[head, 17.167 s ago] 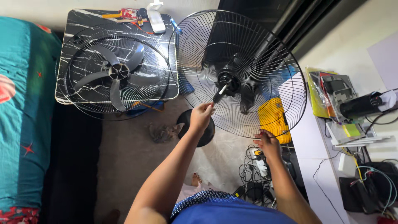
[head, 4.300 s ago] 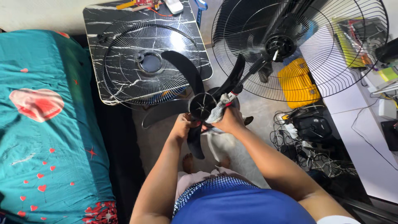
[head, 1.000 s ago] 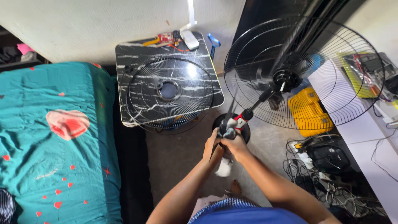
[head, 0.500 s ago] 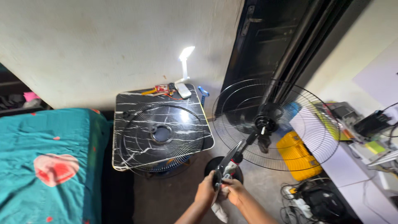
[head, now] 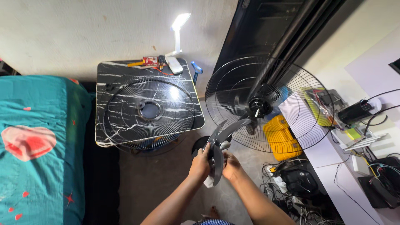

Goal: The person cleans the fan blades with a cloth, then reattaches the blades to the fan motor. They secure the blades with a nut and reattach the front grill to complete the reassembly.

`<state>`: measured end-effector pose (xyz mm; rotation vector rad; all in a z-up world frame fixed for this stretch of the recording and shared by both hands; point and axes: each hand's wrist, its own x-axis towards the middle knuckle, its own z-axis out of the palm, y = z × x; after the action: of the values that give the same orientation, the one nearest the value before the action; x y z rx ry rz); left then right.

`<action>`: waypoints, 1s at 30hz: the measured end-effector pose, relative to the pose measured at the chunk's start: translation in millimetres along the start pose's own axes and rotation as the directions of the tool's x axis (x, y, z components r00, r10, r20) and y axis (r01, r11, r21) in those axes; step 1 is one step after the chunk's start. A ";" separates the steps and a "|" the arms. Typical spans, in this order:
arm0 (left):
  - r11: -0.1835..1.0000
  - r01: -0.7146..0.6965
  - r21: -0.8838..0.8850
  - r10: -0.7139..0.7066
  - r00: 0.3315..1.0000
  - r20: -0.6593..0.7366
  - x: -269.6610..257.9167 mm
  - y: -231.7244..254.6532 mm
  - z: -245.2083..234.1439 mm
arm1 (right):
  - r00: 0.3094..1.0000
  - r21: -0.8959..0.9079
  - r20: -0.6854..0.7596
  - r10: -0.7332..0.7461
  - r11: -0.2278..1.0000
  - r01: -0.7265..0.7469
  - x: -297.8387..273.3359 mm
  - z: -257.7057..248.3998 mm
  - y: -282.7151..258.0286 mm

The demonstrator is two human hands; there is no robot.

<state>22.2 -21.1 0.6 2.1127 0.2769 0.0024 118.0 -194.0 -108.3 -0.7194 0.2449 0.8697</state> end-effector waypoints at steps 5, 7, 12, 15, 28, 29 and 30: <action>0.982 -0.034 0.184 0.011 0.993 0.121 6.1 2.8 -1.6 | 0.958 -0.078 0.259 0.126 0.991 -0.109 0.3 1.3 -5.6; 0.978 -0.022 0.208 0.000 0.995 0.104 3.6 5.5 2.9 | 0.982 -0.030 0.181 0.047 0.999 -0.043 -1.0 -4.6 -3.1; 0.977 0.211 0.007 -0.210 0.977 -0.046 5.0 -8.0 5.7 | 0.997 0.013 0.027 -0.076 0.997 0.076 -2.0 -25.6 -15.9; 0.962 0.272 -0.009 -0.270 0.958 0.096 6.2 -26.9 4.9 | 0.998 -0.008 -0.007 -0.070 0.998 0.070 -7.0 -31.2 -14.8; 0.716 0.273 -0.643 -0.153 0.959 0.237 7.5 -86.4 26.0 | 0.955 -0.081 -0.241 -0.172 0.984 0.157 -20.6 -68.7 -34.6; 0.663 0.232 -0.712 -0.119 0.971 0.206 8.7 -90.8 21.1 | 0.950 -0.083 -0.261 -0.173 0.984 0.156 -25.8 -73.4 -37.0; 0.604 0.189 -0.774 -0.087 0.981 0.172 11.0 -95.2 14.6 | 0.946 -0.084 -0.277 -0.170 0.985 0.153 -34.7 -76.9 -41.4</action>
<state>15.9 16.9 -88.4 1.1810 0.2982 -0.0792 134.4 -284.1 -129.3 -0.9101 0.4096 0.6184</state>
